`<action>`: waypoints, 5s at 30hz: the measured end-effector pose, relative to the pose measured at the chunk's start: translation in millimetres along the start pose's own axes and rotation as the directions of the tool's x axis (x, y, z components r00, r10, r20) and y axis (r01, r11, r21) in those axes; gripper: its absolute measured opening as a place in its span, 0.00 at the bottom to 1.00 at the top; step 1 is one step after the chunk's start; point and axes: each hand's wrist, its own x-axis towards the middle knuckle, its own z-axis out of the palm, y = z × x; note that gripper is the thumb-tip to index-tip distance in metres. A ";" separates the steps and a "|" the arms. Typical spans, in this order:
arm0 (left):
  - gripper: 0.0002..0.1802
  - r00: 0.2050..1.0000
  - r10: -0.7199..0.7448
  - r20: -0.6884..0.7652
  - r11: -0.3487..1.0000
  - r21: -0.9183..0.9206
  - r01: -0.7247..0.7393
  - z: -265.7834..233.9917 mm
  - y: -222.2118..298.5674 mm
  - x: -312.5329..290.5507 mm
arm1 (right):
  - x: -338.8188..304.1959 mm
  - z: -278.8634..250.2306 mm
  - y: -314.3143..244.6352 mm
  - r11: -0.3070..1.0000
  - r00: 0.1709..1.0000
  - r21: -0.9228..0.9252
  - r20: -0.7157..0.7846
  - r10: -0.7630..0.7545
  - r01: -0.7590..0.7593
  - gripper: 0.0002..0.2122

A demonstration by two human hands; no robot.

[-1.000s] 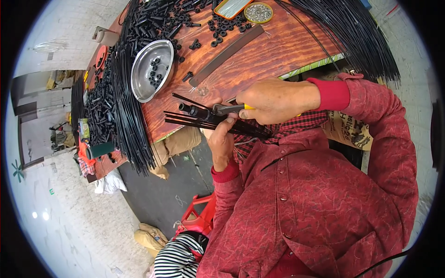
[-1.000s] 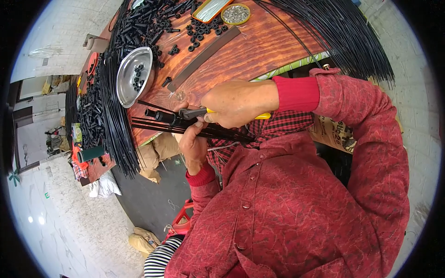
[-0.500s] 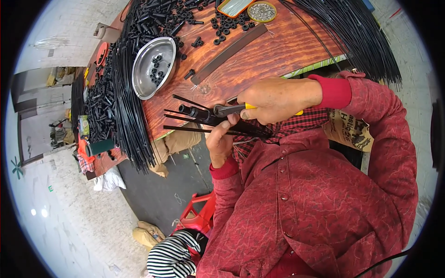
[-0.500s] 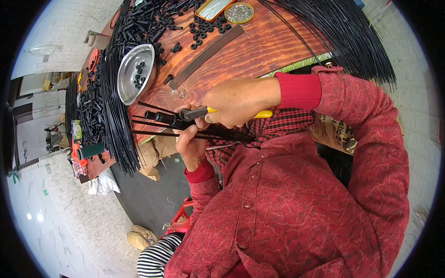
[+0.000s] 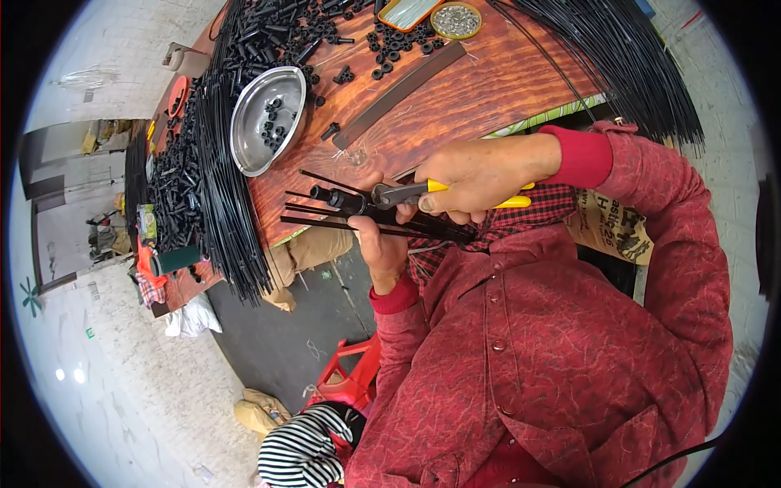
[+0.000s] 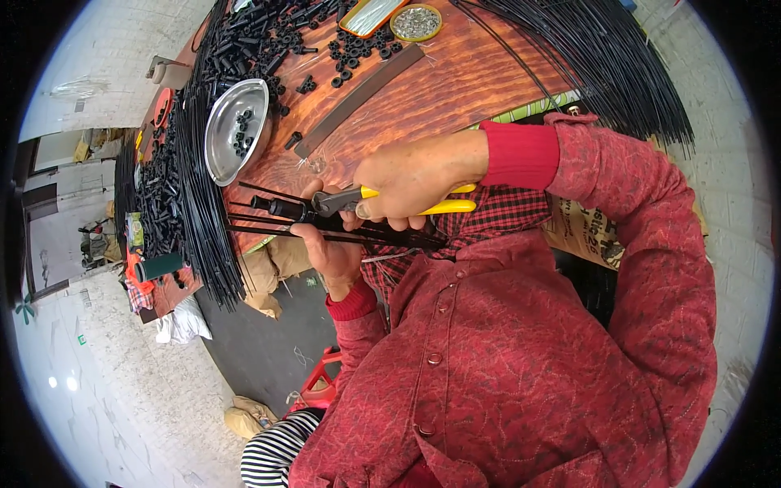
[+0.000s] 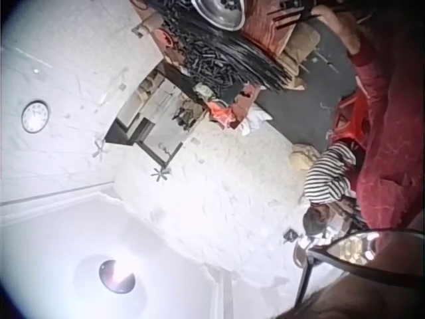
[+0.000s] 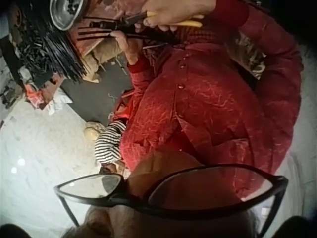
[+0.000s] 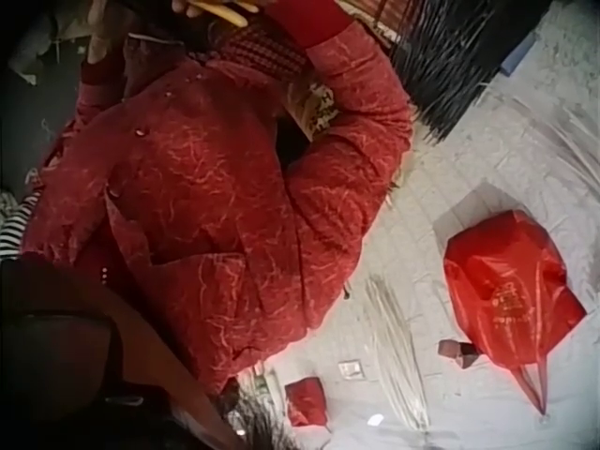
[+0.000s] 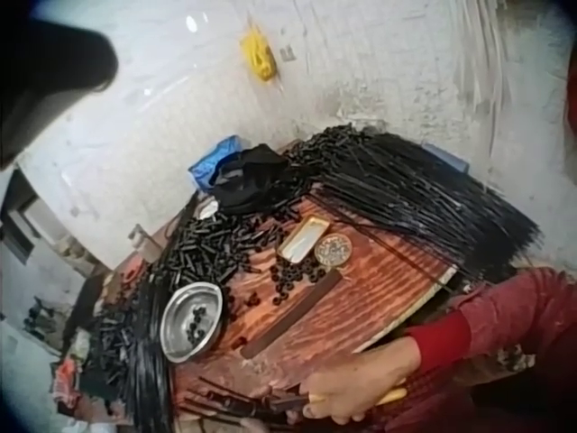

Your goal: Manually attaching small plastic connectors to bundles of black strips and using pliers to secure or trim them.

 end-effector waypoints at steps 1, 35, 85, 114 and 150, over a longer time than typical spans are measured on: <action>0.40 1.000 0.007 -0.006 1.000 0.016 -0.007 -0.4 -0.7 -0.6 | 0.5 0.3 0.9 1.000 1.000 0.001 0.002 0.003 -0.003 0.13; 0.32 0.989 0.149 0.010 0.978 0.145 -0.149 -5.7 -7.4 5.5 | 24.3 58.2 13.7 0.886 0.848 -0.462 -0.456 -0.269 0.033 0.13; 0.22 0.982 0.113 -0.150 0.991 0.081 -0.102 -16.8 -10.3 0.7 | 8.5 -9.1 88.3 0.622 0.606 -0.751 -0.606 -0.516 -0.221 0.11; 0.05 0.950 0.194 -0.244 0.952 0.281 -0.122 46.9 0.5 -103.3 | 16.2 -11.5 135.7 0.546 0.290 -0.813 -0.583 -0.759 -0.204 0.15; 0.13 0.971 0.237 0.045 0.717 0.667 -0.206 74.4 72.8 -145.2 | 34.6 -8.7 134.5 0.402 0.273 -0.840 -0.509 -0.816 -0.364 0.13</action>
